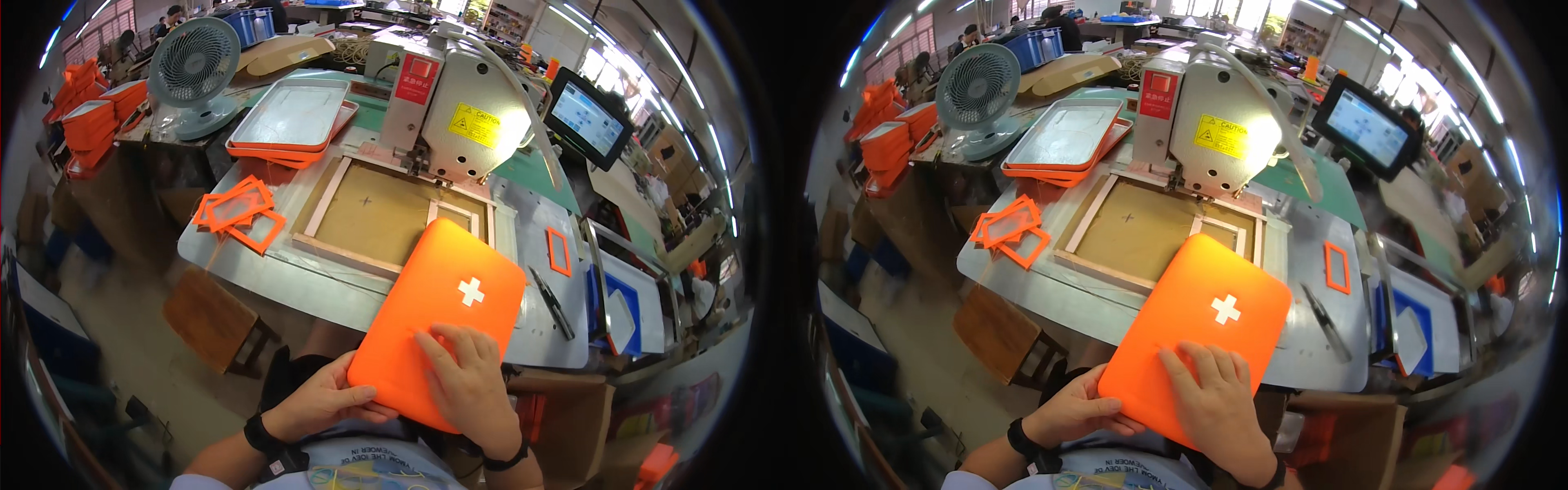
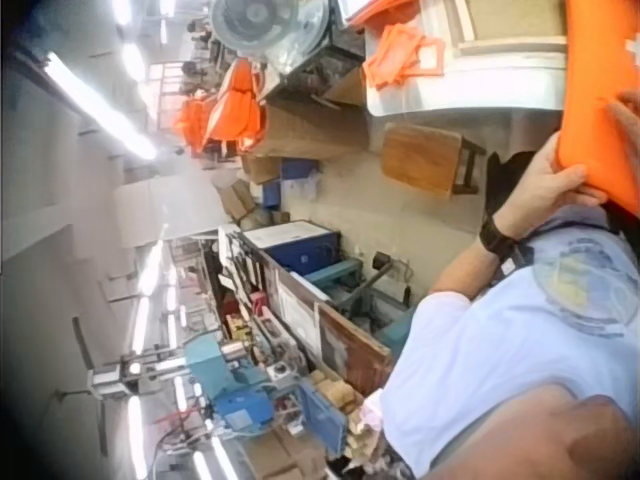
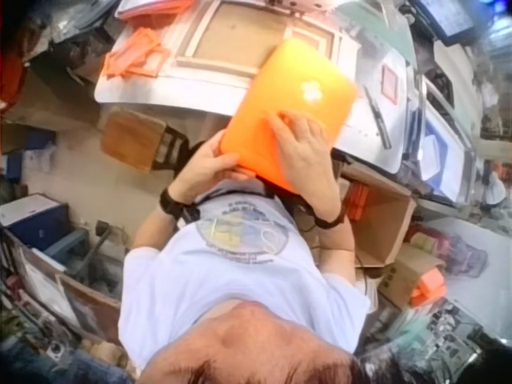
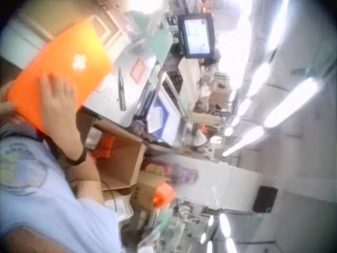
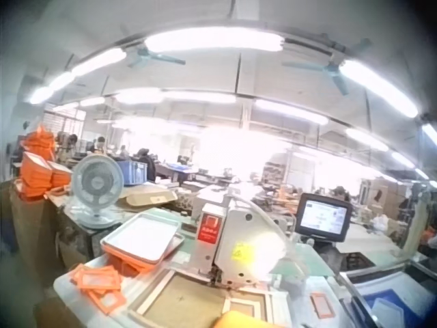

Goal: The recorder is assembling orange medical kit cases by placing them on metal trays and using an industrial sewing machine to stitch or seal them.

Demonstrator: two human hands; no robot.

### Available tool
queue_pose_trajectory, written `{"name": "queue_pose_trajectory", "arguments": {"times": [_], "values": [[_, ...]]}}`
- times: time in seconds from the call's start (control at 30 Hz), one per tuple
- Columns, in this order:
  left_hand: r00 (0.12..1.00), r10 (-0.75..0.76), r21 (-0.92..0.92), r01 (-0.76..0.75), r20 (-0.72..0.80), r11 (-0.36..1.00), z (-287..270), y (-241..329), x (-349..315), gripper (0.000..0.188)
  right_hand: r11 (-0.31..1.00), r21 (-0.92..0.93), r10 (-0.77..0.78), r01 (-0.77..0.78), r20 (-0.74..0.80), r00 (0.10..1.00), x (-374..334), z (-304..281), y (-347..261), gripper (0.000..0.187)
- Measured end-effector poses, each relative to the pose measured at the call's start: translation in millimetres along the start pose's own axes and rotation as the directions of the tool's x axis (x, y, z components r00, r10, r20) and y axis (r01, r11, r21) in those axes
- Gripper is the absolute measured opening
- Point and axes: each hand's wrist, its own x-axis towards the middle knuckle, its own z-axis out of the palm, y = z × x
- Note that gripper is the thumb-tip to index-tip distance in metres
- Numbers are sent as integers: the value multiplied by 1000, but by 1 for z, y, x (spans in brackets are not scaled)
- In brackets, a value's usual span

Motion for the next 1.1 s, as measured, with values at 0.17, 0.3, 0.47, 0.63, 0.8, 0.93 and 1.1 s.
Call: {"name": "queue_pose_trajectory", "arguments": {"times": [0.17, 0.3, 0.47, 0.63, 0.8, 0.93, 1.1], "values": [[1000, 8, -36, -7, 28, 999, 2, -1, -2, 60, 1000, 14, 12, -13, 37, 999, -1, 2, -4, 42], [999, -18, -56, 21, 44, 998, 0, 1, 0, 58, 966, 210, 142, -151, 58, 988, -4, -1, -5, 33], [998, 6, -83, -1, 57, 997, -1, -4, 3, 58, 994, 83, 64, -70, 68, 996, -5, 4, -16, 31], [997, -5, -93, 12, 77, 996, -4, -6, 5, 58, 967, 181, 173, -182, 63, 983, -6, 8, -16, 34], [996, 10, -144, 2, 83, 990, -7, -10, 6, 59, 975, 180, 120, -132, 74, 990, -6, 5, -15, 39], [995, 3, -149, 12, 96, 989, -6, -8, 6, 59, 962, 189, 188, -195, 53, 981, -4, 8, -20, 38], [996, 17, -142, -4, 90, 990, -7, -10, 7, 59, 979, 140, 148, -150, 27, 989, -7, 15, -17, 37]]}}
